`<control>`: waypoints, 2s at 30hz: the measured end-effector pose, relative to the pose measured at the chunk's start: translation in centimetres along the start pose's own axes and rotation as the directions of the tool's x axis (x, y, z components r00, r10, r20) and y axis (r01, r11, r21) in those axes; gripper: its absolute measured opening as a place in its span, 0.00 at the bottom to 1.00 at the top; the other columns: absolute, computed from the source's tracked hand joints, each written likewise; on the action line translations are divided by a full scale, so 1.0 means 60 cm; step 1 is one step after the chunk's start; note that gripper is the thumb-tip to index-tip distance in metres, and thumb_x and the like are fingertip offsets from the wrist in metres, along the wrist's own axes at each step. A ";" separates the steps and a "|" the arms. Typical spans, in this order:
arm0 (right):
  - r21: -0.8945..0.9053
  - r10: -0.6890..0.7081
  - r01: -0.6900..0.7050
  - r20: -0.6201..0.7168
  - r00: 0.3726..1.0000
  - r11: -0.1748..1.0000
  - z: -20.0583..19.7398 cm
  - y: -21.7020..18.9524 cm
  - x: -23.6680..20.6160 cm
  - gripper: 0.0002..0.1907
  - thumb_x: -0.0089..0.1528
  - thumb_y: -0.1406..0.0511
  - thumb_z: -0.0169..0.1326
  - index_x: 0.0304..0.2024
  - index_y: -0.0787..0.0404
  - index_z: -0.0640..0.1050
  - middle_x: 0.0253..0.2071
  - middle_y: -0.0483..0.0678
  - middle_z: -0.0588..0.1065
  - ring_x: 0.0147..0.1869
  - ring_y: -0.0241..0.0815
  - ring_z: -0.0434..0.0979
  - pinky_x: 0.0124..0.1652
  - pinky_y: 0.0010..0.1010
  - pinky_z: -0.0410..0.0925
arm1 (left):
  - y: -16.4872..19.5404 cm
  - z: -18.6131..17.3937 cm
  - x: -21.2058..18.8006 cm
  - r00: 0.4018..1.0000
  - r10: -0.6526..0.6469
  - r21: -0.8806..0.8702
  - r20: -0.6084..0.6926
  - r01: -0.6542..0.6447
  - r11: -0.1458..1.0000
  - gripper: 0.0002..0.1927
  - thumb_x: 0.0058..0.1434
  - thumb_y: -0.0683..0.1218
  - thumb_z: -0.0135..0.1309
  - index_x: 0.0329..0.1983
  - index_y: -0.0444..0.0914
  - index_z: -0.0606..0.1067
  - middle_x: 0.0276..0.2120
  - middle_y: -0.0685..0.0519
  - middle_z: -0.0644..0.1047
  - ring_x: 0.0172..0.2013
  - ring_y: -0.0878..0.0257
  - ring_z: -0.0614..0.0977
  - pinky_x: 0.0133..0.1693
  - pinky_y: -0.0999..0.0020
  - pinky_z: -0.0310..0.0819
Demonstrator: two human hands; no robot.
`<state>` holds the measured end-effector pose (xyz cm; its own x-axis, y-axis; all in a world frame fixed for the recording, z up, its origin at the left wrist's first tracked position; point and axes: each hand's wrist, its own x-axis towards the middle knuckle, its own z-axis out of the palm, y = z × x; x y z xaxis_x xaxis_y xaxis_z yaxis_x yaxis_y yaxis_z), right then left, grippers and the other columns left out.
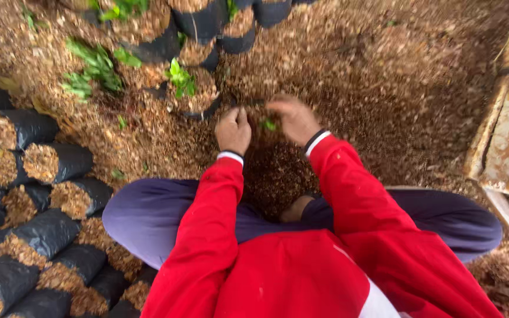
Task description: The person sits on the ground in a nursery and pots seedlings into black plastic grow bags. They fill each bag with bark substrate, place a green seedling into the bag, press substrate around it, and set the finished bag with the rows of potted plants.
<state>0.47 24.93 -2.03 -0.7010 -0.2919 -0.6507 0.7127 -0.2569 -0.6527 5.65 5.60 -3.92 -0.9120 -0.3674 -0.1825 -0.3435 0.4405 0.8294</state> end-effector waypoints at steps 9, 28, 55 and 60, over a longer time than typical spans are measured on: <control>-0.985 -0.451 0.147 0.172 0.876 -0.089 -0.074 0.093 -0.042 0.25 0.68 0.68 0.51 0.68 0.56 0.68 0.71 0.60 0.66 0.74 0.62 0.64 0.69 0.48 0.65 | 0.004 -0.013 0.016 0.970 -0.060 0.110 0.235 0.034 0.993 0.29 0.63 0.59 0.56 0.63 0.40 0.75 0.60 0.40 0.74 0.62 0.44 0.74 0.64 0.54 0.66; -0.989 -0.482 0.081 0.132 0.866 -0.125 -0.066 0.086 -0.020 0.31 0.61 0.75 0.55 0.68 0.55 0.70 0.67 0.64 0.68 0.69 0.62 0.68 0.63 0.49 0.68 | -0.009 0.009 0.003 0.913 -0.258 0.036 0.316 0.260 0.965 0.29 0.60 0.51 0.56 0.65 0.40 0.70 0.60 0.40 0.75 0.59 0.45 0.78 0.61 0.53 0.71; -0.959 -0.225 0.273 0.282 0.933 -0.073 0.012 -0.047 -0.012 0.33 0.59 0.79 0.50 0.66 0.51 0.73 0.69 0.58 0.65 0.72 0.63 0.69 0.68 0.44 0.67 | 0.033 -0.005 0.022 0.922 -0.009 0.205 0.387 -0.076 0.976 0.18 0.72 0.54 0.46 0.58 0.45 0.78 0.55 0.47 0.77 0.50 0.52 0.81 0.54 0.58 0.75; -0.847 -0.201 0.468 0.519 0.831 -0.252 0.003 -0.034 -0.049 0.34 0.54 0.79 0.50 0.62 0.53 0.76 0.72 0.64 0.58 0.73 0.69 0.61 0.66 0.48 0.61 | -0.003 0.021 0.017 0.965 0.230 0.095 0.126 -0.243 0.965 0.15 0.74 0.50 0.47 0.52 0.39 0.81 0.52 0.46 0.81 0.46 0.50 0.83 0.50 0.57 0.78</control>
<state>1.11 26.16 1.27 -0.7134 -0.6692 -0.2078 -0.5278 0.7083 -0.4688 4.51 6.20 -4.92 -0.9874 -0.1499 -0.0516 -0.1315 0.5926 0.7947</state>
